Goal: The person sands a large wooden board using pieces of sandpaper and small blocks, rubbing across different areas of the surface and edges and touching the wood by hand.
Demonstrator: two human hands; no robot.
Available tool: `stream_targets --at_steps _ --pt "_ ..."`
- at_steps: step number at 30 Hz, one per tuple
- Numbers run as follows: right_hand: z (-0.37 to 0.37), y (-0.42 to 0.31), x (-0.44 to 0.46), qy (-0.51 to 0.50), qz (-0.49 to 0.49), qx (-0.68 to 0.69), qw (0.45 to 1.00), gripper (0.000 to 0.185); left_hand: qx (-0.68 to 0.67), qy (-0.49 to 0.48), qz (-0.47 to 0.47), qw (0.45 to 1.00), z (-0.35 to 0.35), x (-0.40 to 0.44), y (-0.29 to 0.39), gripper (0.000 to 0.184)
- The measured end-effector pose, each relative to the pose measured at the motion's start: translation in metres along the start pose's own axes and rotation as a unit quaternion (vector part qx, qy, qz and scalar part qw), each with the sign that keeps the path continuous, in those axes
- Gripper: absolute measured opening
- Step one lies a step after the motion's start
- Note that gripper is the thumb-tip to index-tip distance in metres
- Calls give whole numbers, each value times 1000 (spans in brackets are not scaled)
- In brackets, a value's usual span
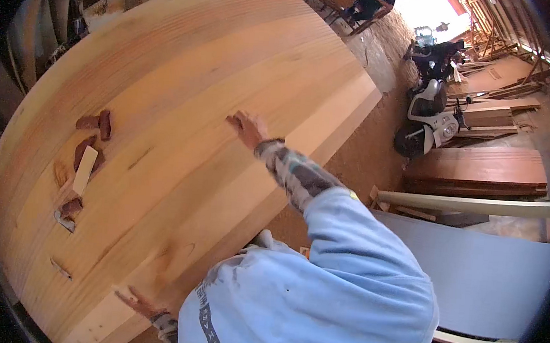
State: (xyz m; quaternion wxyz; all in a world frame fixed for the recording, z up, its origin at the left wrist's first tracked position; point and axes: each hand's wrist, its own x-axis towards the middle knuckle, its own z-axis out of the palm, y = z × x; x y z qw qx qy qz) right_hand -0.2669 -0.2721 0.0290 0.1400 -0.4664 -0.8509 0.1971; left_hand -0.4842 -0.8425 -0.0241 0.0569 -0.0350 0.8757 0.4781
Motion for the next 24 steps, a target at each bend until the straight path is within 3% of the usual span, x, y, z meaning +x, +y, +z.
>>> stream_targets --at_steps 1,2,3,5,6,7,8,9,11,12,13,16,19,22,24 --pt "10 -2 -13 20 32 123 992 27 17 -49 80 995 28 -26 44 64" --pt "3 -18 -30 -9 8 140 990 27 37 -99 159 982 47 -42 70 62" --pt "-6 -34 -46 -37 -14 157 987 28 14 -144 256 956 76 -44 54 59" --pt "-9 -39 -74 -204 16 324 924 28 -76 -261 251 929 129 -70 77 54" --pt "-22 -51 -93 -256 25 402 879 28 -140 -329 147 922 155 -98 125 52" --pt "-9 -38 -106 -271 -12 352 896 28 -139 -333 153 920 181 -119 151 52" --pt "3 -26 -117 -284 -48 300 909 30 -220 -371 115 895 203 -137 173 47" --pt "2 -20 -132 -277 -29 346 896 30 -298 -406 74 861 222 -152 191 43" --pt "-12 -2 -142 -264 -8 393 881 30 -227 -462 85 853 236 -175 236 36" --pt "-25 8 -142 -320 37 448 834 31 -158 -508 92 842 244 -188 252 31" --pt "-35 21 -141 -373 81 500 777 31 -191 -479 90 852 259 -204 257 23" --pt "-43 52 -140 -348 136 535 758 31 -150 -499 147 841 287 -213 251 21" --pt "-76 72 -125 -343 116 471 804 32 -96 -455 140 874 291 -237 283 23" --pt "-91 82 -116 -319 75 487 810 30 -119 -367 95 918 301 -250 303 24" --pt "-91 80 -113 -283 43 544 789 29 -161 -356 66 918 314 -242 286 24"
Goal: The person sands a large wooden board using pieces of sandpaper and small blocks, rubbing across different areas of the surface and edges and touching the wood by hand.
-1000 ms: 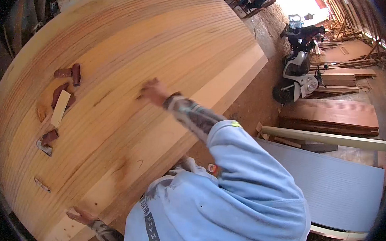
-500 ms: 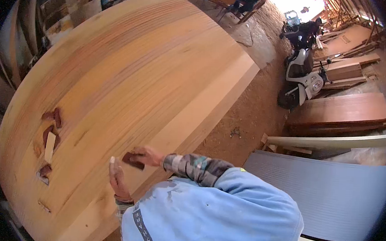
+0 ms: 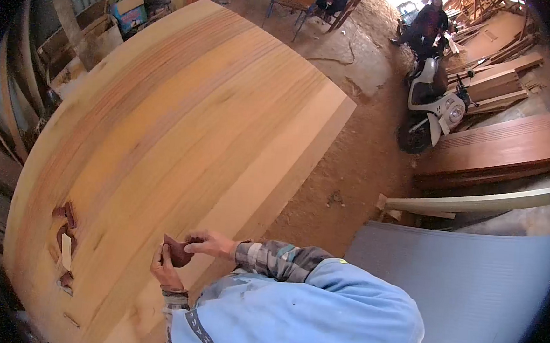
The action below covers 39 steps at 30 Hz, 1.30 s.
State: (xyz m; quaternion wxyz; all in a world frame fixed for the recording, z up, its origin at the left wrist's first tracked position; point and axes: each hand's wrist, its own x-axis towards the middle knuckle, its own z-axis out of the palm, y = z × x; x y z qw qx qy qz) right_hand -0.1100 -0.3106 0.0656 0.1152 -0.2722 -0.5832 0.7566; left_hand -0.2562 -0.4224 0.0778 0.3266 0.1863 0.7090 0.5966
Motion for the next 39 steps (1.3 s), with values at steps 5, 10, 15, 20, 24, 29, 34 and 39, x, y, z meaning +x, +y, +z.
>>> stream_targets --at_steps 5,10,15,20,24,29,34,39 --pt "-8 -7 18 -21 -79 68 994 26 61 -23 90 994 12 9 -20 30" --pt "-21 -10 22 72 -129 -131 980 22 47 -105 -25 993 16 3 -4 41" --pt "-36 -12 19 74 -99 -124 985 23 5 -166 -64 984 32 2 6 42" --pt "-40 -24 12 70 -75 -155 983 26 94 -254 -15 962 28 17 -4 34" --pt "-37 -33 9 98 -63 -193 974 29 173 -299 -34 938 22 18 9 31" --pt "-28 -24 11 219 -43 -195 955 32 62 -263 -152 951 23 11 29 30" --pt "-27 -39 4 45 -55 -41 997 31 -61 -243 -197 948 16 12 -6 37" --pt "-8 -36 10 137 -145 -167 966 26 -113 -193 -145 964 17 7 -10 51"
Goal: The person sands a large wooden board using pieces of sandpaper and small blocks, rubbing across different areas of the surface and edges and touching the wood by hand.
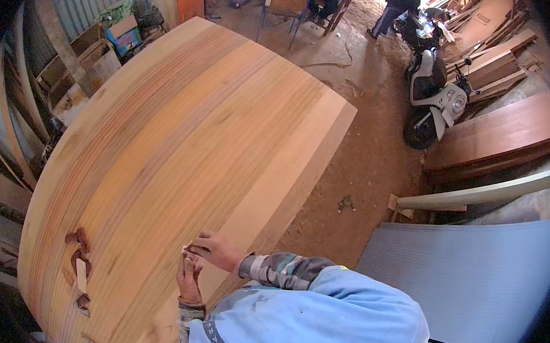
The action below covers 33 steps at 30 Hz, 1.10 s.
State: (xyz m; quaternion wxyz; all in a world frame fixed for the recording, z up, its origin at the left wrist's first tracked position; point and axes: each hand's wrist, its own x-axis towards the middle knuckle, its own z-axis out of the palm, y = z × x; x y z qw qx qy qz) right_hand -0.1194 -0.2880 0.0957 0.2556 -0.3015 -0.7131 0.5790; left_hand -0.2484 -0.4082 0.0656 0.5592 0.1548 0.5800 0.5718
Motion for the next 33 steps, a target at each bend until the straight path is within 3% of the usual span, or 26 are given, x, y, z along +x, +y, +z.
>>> stream_targets --at_steps 1,3,5,7,9,11,13,15,16,17,19,20,21,22,29,31,33 --pt "2 -8 -1 -23 33 -78 996 24 0 0 -1 1000 3 -1 1 51" --pt "26 -6 -5 -47 33 -109 992 24 -128 0 6 992 6 -6 4 52" --pt "50 5 -10 -67 30 -140 987 25 -131 10 11 991 -10 -4 7 50" --pt "64 20 -15 -110 -101 -126 981 31 -139 24 16 990 -28 -1 6 45" --pt "59 18 -19 -150 -64 -63 985 34 -179 35 -5 983 -47 -5 5 37" --pt "57 23 -18 -152 43 35 987 35 -167 97 -26 981 -67 -7 4 31" --pt "72 94 -16 -62 98 78 990 34 -141 126 10 982 -100 1 1 26" --pt "76 204 -18 81 45 248 964 38 -41 154 18 987 -133 4 7 23" --pt "49 188 -16 84 25 -24 996 38 18 174 45 984 -132 3 30 17" --pt "6 156 -10 80 5 -293 953 39 21 172 44 984 -141 9 36 17" --pt "-15 98 -8 192 101 -375 902 40 192 207 107 953 -182 27 49 12" --pt "-14 99 -10 193 102 -372 902 40 195 206 107 953 -204 43 52 12" --pt "-12 103 -12 227 58 -426 874 40 411 197 301 838 -226 65 50 9" --pt "-9 106 -12 261 12 -478 838 39 586 167 467 641 -241 80 47 7" --pt "4 106 -6 278 40 -520 807 37 638 65 398 656 -292 93 30 9" --pt "6 108 -5 275 37 -521 807 36 663 108 467 575 -342 70 16 8" --pt "3 107 -2 280 31 -521 806 36 688 101 467 546 -402 52 7 10"
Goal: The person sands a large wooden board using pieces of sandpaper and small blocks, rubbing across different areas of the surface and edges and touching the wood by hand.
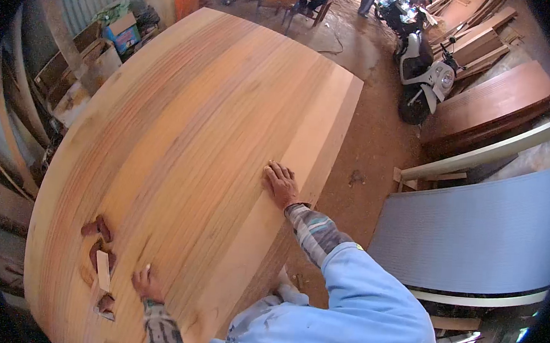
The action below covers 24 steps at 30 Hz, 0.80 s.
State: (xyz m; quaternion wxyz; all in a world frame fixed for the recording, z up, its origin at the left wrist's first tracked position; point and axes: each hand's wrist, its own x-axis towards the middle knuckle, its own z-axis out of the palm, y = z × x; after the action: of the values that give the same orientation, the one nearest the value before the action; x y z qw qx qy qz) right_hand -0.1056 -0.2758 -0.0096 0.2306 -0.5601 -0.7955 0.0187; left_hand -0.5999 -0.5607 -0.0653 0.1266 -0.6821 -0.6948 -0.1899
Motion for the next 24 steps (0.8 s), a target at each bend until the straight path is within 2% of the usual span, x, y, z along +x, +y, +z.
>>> stream_targets --at_steps 2,5,7,9,11,13,16,18,20,22,24 --pt "-3 -3 -1 -5 2 -8 1000 37 -20 15 -29 999 -19 -20 -13 11" --pt "1 1 -2 -2 3 -3 1000 38 -6 11 -32 999 11 -16 -8 12" --pt "-1 1 -1 0 6 3 1000 38 16 32 19 999 49 31 28 13" --pt "-2 5 -1 -16 1 6 1000 39 -80 -67 -109 989 84 97 85 13" --pt "-3 6 0 -15 6 11 1000 39 -86 14 27 996 127 155 116 12" --pt "-5 3 -3 -13 8 17 1000 39 -166 -21 -69 984 107 215 168 10" --pt "-4 2 0 0 9 25 1000 36 -168 -20 -77 982 93 218 170 8" --pt "-6 -1 -1 -5 11 24 1000 36 -163 79 31 983 94 173 119 7" --pt "-5 0 -1 -1 12 15 1000 35 -147 -26 -49 988 75 104 65 8" --pt "-4 0 0 -1 10 7 1000 35 -44 75 69 994 73 21 -3 8" --pt "-2 1 -1 2 8 8 1000 36 -64 66 39 995 33 -12 -21 8"
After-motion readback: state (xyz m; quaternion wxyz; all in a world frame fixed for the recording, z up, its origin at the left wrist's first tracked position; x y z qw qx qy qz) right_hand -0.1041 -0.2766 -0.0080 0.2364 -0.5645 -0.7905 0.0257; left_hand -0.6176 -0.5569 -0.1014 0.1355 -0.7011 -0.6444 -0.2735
